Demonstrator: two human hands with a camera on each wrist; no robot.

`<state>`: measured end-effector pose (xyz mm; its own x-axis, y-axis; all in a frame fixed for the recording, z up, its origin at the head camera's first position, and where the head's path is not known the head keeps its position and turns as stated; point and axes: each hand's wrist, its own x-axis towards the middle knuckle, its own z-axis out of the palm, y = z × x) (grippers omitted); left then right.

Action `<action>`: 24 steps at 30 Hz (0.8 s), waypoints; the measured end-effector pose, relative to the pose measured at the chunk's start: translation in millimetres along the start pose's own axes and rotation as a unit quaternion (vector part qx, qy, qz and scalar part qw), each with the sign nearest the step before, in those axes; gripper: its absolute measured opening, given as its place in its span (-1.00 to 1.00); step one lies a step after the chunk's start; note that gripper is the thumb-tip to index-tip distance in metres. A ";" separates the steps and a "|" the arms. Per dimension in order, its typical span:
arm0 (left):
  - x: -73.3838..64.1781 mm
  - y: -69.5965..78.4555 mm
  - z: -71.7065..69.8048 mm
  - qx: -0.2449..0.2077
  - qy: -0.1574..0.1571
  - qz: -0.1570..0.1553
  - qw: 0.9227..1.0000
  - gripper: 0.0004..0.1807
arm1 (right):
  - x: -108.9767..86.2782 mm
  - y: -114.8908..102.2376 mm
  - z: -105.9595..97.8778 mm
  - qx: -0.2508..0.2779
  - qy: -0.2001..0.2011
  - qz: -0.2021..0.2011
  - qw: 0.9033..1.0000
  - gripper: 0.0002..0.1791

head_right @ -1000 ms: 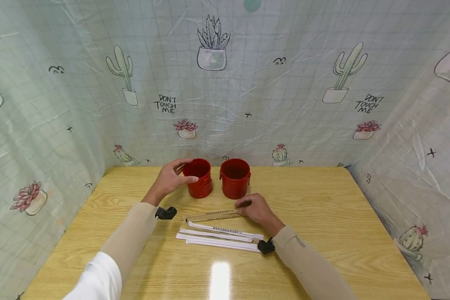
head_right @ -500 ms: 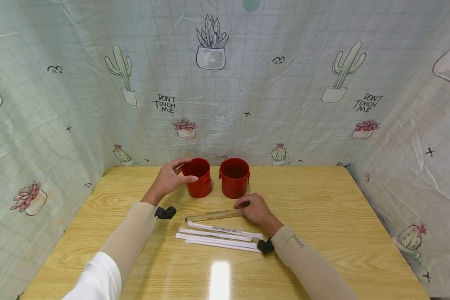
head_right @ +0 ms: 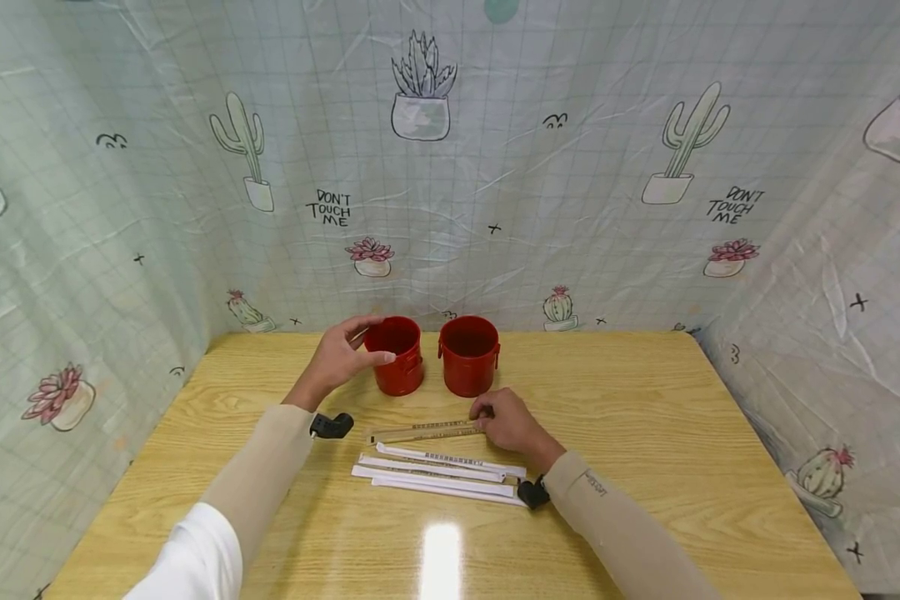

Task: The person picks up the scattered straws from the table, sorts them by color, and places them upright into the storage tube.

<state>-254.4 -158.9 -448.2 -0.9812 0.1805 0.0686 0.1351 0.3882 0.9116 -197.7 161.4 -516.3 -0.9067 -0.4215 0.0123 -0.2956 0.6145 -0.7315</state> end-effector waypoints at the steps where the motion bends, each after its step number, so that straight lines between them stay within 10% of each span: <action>1: -0.2 -0.1 0.1 0.001 0.000 0.000 1.000 -0.22 | 0.1 0.1 -0.2 -0.009 -0.006 -0.006 1.000 -0.89; 24: 0.9 -0.8 2.8 -0.037 -0.002 -0.006 0.999 0.09 | -21.2 -17.7 -16.2 -0.081 0.042 -0.099 0.991 -0.96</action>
<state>-255.0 -156.5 -450.0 -0.9822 0.1796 0.0553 0.1120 0.3233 0.9396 -178.1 170.4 -492.6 -0.8456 -0.4924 0.2063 -0.5090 0.6268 -0.5900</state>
